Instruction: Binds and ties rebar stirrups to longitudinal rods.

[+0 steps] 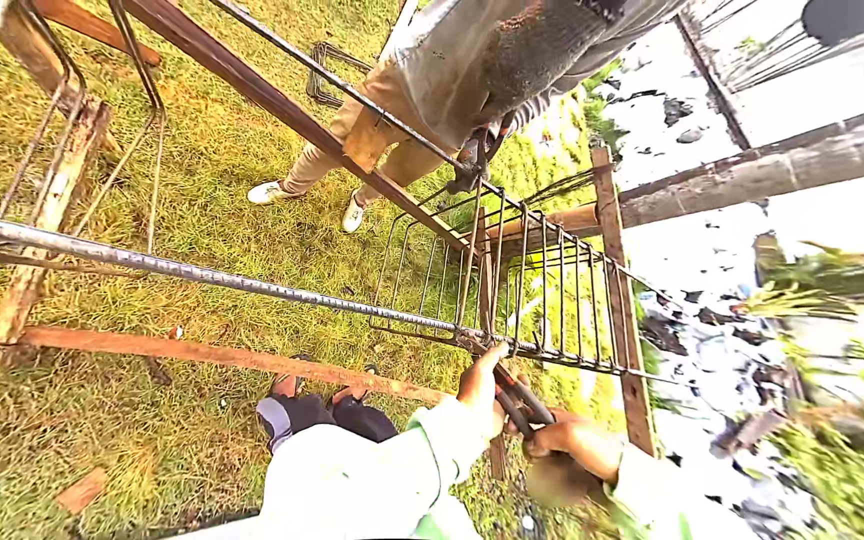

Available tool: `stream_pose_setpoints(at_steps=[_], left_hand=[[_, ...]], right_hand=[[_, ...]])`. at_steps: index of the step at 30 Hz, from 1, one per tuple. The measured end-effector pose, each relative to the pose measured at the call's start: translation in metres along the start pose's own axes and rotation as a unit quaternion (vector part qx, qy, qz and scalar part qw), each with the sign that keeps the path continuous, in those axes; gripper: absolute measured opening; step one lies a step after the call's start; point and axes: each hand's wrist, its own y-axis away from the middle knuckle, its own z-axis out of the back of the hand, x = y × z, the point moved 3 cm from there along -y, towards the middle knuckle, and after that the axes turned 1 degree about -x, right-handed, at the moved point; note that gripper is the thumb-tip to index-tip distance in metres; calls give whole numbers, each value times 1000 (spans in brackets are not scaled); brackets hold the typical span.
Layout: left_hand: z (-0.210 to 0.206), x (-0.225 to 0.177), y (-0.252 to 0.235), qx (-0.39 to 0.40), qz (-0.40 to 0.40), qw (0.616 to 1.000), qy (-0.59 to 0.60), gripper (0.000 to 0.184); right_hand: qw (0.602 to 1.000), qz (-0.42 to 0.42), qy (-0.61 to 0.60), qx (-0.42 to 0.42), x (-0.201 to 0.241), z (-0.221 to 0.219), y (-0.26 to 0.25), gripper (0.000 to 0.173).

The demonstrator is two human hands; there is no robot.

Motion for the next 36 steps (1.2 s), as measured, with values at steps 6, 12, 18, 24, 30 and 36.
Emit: stream_pose_setpoints(at_steps=[6,12,18,24,30,36], left_hand=[[7,-1,-11,35,-12,998,51,24],[-11,1,-13,91,-2,992,85,35],[-28,3,-12,-19,-39,993,114,31],[-21,11,-1,44,-11,996,76,31],[-13,13,-17,8,-46,997,64,32],[-22,13,3,-16,-28,999,40,36]], right_hand=[[999,12,-46,20,-10,2,-22,34],[968,26,217,-123,2,20,4,41],[664,37,611,-430,10,-22,21,71],[986,17,167,22,17,29,11,36],[872,13,440,-214,31,-1,18,68],[705,-2,594,-388,37,-42,27,73]])
